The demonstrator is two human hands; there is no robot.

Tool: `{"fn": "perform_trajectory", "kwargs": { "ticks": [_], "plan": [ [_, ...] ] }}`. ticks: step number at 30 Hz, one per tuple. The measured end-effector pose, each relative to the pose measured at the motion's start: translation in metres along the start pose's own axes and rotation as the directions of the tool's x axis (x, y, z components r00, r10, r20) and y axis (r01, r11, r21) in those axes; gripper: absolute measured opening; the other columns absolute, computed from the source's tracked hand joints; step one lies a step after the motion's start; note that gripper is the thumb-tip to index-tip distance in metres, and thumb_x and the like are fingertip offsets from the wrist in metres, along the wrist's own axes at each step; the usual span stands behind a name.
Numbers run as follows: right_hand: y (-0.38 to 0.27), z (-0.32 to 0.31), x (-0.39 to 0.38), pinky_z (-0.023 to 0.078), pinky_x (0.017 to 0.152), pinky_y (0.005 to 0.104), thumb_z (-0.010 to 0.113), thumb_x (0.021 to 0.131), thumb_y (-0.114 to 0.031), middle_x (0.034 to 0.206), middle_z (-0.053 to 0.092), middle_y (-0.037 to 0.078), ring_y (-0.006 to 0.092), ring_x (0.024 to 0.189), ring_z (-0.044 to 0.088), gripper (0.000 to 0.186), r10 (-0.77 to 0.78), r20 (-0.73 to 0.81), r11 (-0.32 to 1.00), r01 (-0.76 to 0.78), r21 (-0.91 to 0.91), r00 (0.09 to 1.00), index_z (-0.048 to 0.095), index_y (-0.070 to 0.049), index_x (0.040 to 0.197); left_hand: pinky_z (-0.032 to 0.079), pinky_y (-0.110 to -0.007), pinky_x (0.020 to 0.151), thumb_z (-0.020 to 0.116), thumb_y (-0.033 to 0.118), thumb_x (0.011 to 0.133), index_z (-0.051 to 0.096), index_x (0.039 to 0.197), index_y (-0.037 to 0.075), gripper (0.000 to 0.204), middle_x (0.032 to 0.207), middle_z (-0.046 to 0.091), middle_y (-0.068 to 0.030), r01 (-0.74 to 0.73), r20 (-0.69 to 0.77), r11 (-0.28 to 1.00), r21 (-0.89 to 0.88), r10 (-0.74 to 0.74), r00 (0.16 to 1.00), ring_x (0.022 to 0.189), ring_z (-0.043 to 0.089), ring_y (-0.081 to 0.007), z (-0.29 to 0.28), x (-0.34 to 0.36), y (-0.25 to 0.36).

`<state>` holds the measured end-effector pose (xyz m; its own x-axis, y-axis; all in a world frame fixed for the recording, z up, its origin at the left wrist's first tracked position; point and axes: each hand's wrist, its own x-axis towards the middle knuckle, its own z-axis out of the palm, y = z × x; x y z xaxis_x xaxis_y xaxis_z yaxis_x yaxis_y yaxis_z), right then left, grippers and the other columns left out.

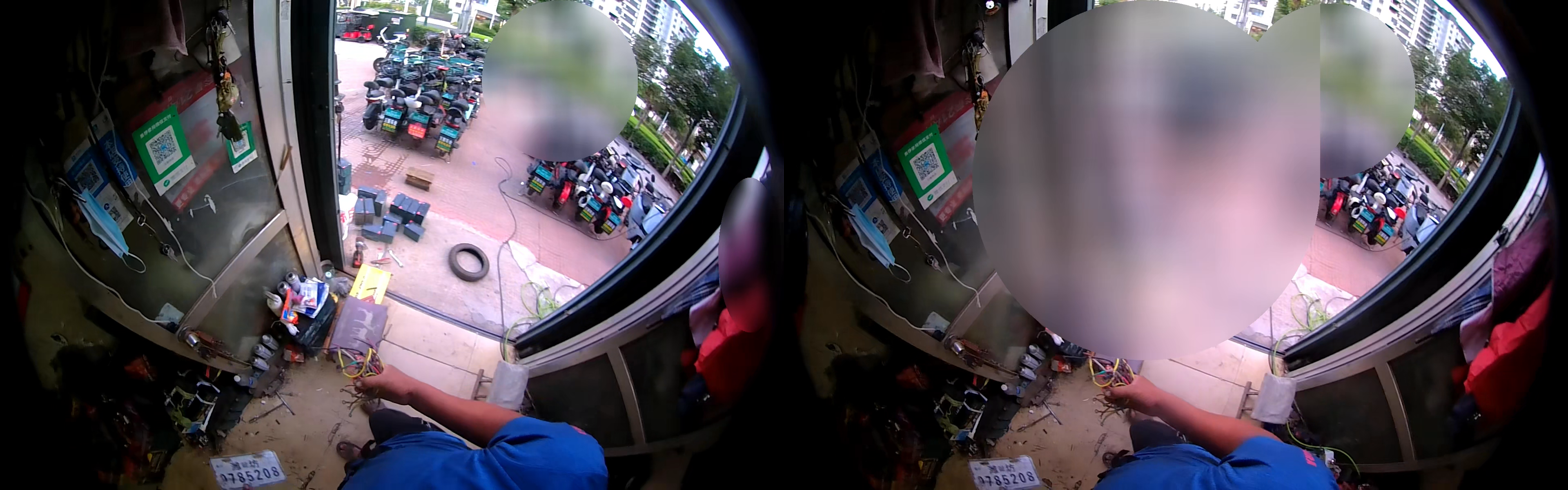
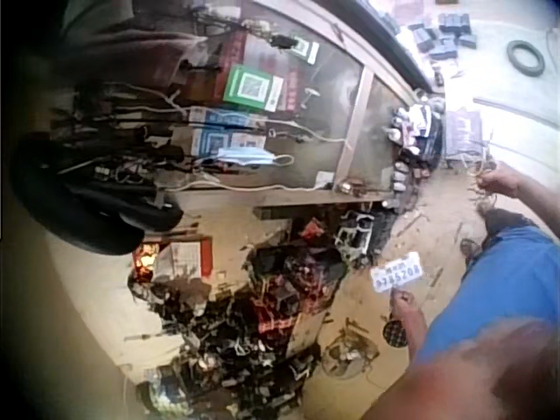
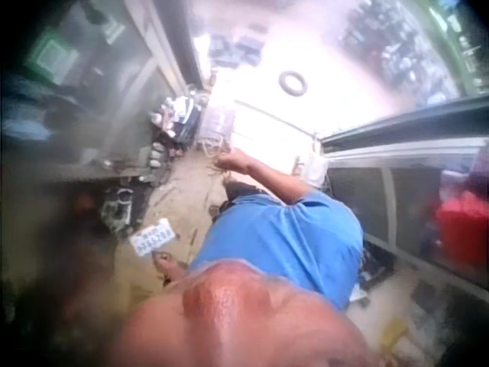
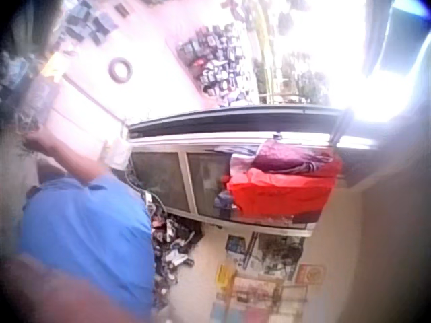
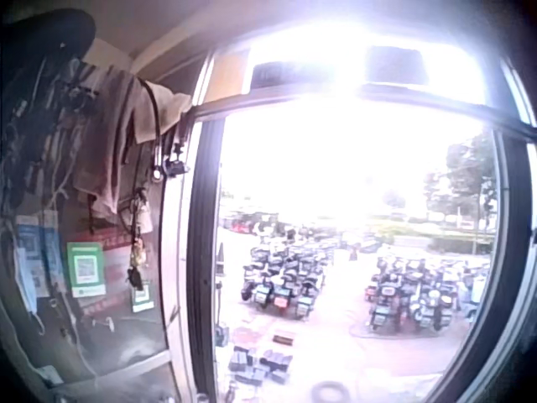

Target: The person uses a wrench to work on a hub motor wheel, manipulates wires on a white electronic controller box, sorts through small metal fasteners in their hand, and then picks up a license plate.

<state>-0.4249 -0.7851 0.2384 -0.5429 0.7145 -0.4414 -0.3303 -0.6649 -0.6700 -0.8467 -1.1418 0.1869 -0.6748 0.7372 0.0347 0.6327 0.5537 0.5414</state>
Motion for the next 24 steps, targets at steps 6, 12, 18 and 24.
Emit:
{"fn": "perform_trajectory", "kwargs": {
  "ticks": [6,12,18,24],
  "plan": [
    [0.049,-0.039,-0.050,0.053,0.081,0.0298,0.076,0.089,-0.009,0.102,0.068,0.001,0.0133,0.091,0.064,0.034,0.034,-0.095,0.999,-0.035,-0.009,0.995,0.064,-0.006,0.120,0.041,-0.033,0.059,0.065,0.005,0.087,0.062,0.091,0.004,0.006,0.074,0.048,0.0003,0.036,0.127,0.982,-0.185,-0.012,0.992,0.067,0.046,-0.0163,-0.010,-0.010,0.041],
    [0.067,-0.039,-0.050,0.050,0.074,0.0283,0.079,0.087,-0.014,0.092,0.070,0.001,0.0111,0.082,0.062,0.022,0.086,-0.146,0.966,-0.118,-0.231,0.985,0.072,-0.005,0.105,0.038,-0.029,0.058,0.067,-0.004,0.080,0.061,0.100,0.007,0.024,0.076,0.045,0.0024,0.122,0.285,0.891,-0.437,0.008,0.959,0.068,0.042,-0.0121,-0.030,-0.066,0.115],
    [0.099,-0.010,-0.031,0.056,0.084,0.0328,0.078,0.086,-0.012,0.101,0.073,0.007,0.0178,0.092,0.069,0.031,0.131,-0.161,0.900,-0.185,-0.395,0.978,0.072,0.000,0.114,0.026,-0.021,0.039,0.067,0.017,0.095,0.061,0.085,0.018,0.012,0.062,0.034,0.0089,0.413,0.350,-0.057,-0.909,-0.643,0.681,0.047,0.032,-0.0039,0.007,-0.079,0.019],
    [0.144,0.107,-0.022,0.056,0.081,0.0349,0.075,0.086,-0.003,0.097,0.070,0.010,0.0219,0.089,0.069,0.026,0.176,-0.018,0.965,-0.176,-0.194,0.984,0.066,0.003,0.110,0.031,-0.023,0.039,0.069,0.014,0.094,0.055,0.083,0.014,0.017,0.060,0.037,0.0046,0.227,0.318,-0.223,-0.948,-0.699,0.640,0.047,0.038,-0.0087,-0.081,-0.107,-0.037]
  ]
}}
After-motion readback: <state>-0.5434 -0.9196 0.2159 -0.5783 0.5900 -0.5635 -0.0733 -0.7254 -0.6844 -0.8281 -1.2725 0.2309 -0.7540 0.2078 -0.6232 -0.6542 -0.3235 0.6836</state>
